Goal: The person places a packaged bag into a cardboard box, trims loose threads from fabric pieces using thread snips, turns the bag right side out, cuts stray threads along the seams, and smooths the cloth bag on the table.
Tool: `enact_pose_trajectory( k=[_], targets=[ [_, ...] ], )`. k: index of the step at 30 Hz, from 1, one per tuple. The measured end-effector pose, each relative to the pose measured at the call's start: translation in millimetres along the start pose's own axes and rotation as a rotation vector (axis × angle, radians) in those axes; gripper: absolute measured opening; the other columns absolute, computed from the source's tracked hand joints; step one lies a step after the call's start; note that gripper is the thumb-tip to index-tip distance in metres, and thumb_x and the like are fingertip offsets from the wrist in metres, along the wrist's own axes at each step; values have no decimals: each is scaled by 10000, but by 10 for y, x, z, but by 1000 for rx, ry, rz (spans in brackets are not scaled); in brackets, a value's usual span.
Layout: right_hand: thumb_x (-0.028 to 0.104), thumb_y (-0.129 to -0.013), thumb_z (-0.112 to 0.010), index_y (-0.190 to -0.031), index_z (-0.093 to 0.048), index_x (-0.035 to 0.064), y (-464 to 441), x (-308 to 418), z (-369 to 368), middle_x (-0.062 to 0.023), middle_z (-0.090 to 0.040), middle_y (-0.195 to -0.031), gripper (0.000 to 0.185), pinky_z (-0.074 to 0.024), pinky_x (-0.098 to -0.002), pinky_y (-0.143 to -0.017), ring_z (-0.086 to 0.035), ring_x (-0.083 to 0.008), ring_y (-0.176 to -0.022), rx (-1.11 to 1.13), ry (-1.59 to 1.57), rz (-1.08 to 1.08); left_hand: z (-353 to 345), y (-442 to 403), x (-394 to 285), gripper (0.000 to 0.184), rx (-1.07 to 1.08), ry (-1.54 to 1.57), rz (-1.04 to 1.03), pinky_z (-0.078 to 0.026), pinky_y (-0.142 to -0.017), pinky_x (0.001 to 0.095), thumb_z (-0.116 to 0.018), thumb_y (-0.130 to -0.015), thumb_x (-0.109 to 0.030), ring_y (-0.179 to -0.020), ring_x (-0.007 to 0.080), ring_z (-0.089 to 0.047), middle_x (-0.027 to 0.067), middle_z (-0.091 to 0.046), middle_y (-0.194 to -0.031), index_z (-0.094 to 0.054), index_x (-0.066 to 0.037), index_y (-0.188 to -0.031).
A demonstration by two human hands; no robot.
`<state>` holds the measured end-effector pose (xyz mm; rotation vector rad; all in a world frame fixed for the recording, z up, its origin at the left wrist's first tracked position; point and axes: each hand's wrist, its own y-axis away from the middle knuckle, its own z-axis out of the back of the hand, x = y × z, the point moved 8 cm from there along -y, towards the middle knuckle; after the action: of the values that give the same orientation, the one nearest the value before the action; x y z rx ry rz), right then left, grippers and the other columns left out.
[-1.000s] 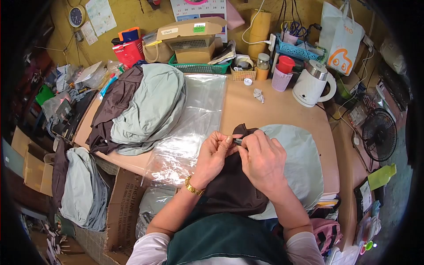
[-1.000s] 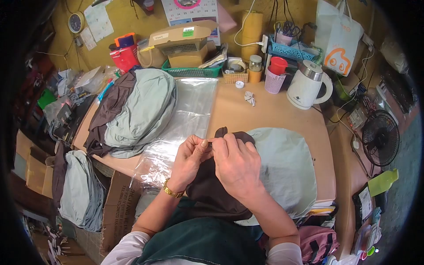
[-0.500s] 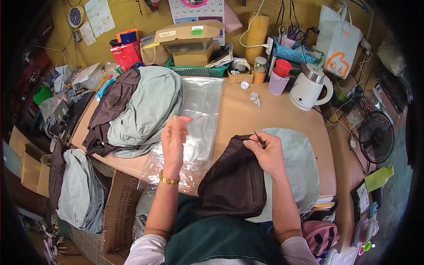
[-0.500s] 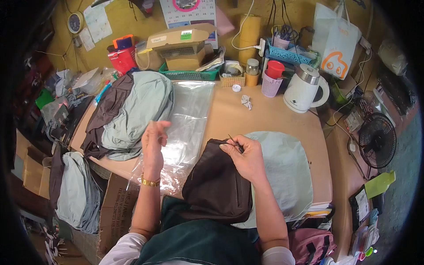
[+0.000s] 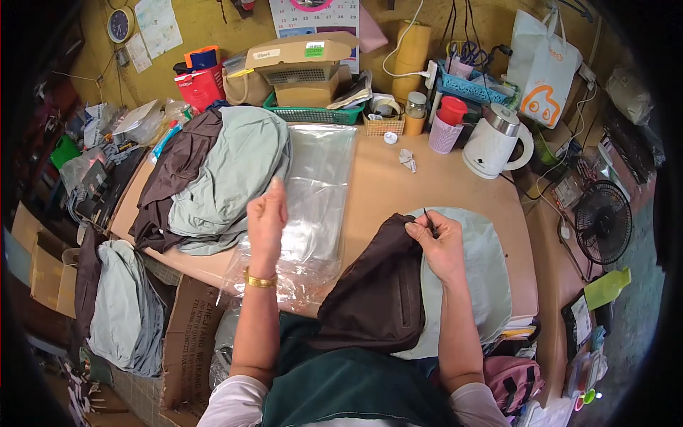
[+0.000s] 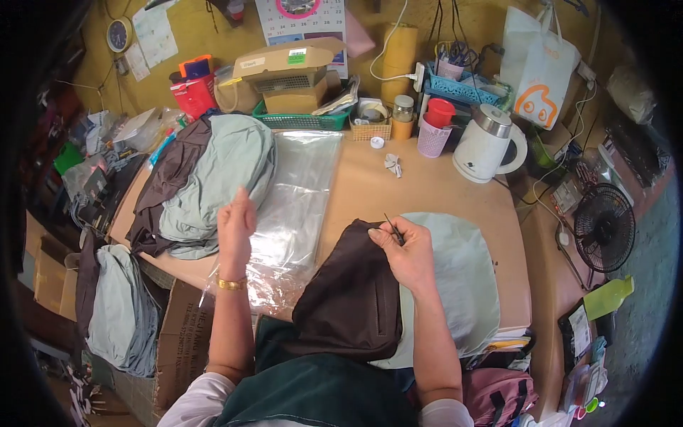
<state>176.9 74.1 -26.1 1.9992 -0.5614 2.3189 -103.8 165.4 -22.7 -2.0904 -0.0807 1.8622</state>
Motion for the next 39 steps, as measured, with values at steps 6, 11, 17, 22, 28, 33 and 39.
enact_pose_trajectory(
  k=[6, 11, 17, 22, 28, 33, 39],
  targets=[
    [96, -842, -737, -740, -611, 10, 32, -20, -184, 78, -490, -615, 183, -320, -208, -520, -396, -13, -586, 60, 8, -21, -815, 150, -283, 230, 174, -391, -210, -335, -497, 182, -682, -913, -222, -522, 37, -388, -36, -588, -764, -708, -35, -1044],
    [112, -823, -754, -741, -606, 7, 74, -45, -169, 68, -486, -611, 199, -334, -221, -521, -400, -22, -585, 37, 12, 10, -1038, 188, 170, 197, 267, 6, 168, -372, -481, 178, -696, -906, -210, -548, 34, -490, -5, -612, -785, -674, -20, -953],
    [95, -839, -732, -748, -601, 1, 85, -1, -112, 74, -486, -614, 185, -343, -215, -529, -406, -24, -590, 38, -12, -15, -1017, 234, 315, 163, 247, 349, 271, -534, -575, 213, -599, -966, -177, -674, 109, -656, 89, -665, -923, -587, -29, -900],
    [106, -844, -725, -859, -638, 23, 64, -91, -118, -7, -568, -695, 121, -384, -263, -555, -499, -77, -618, -25, 84, 67, -1135, 301, 183, 114, 359, 627, 352, -593, -783, 283, -544, -987, -134, -934, 201, -695, 176, -641, -1164, -568, -33, -938],
    [170, -781, -766, -989, -679, 98, 380, 725, -128, -57, -573, -895, 236, -421, -336, -592, -592, -203, -704, -317, 594, 520, -1187, 302, 178, 81, 356, 764, 369, -536, -960, 349, -556, -974, -113, -1108, 233, -634, 222, -597, -1250, -561, -43, -933],
    [140, -681, -792, -987, -701, 109, 516, 873, -349, -10, -562, -884, 321, -394, -329, -585, -582, -163, -704, -306, 891, 798, -1186, 308, 210, 86, 361, 759, 353, -536, -950, 342, -565, -971, -115, -1046, 196, -653, 185, -633, -1202, -577, -48, -919],
    [126, -658, -793, -933, -715, 114, 510, 889, -396, 8, -552, -836, 285, -391, -320, -567, -578, -169, -692, -340, 947, 853, -1231, 368, 97, 90, 382, 703, 279, -527, -956, 343, -563, -973, -123, -1067, 186, -640, 182, -619, -1228, -576, -58, -913]
  ],
)
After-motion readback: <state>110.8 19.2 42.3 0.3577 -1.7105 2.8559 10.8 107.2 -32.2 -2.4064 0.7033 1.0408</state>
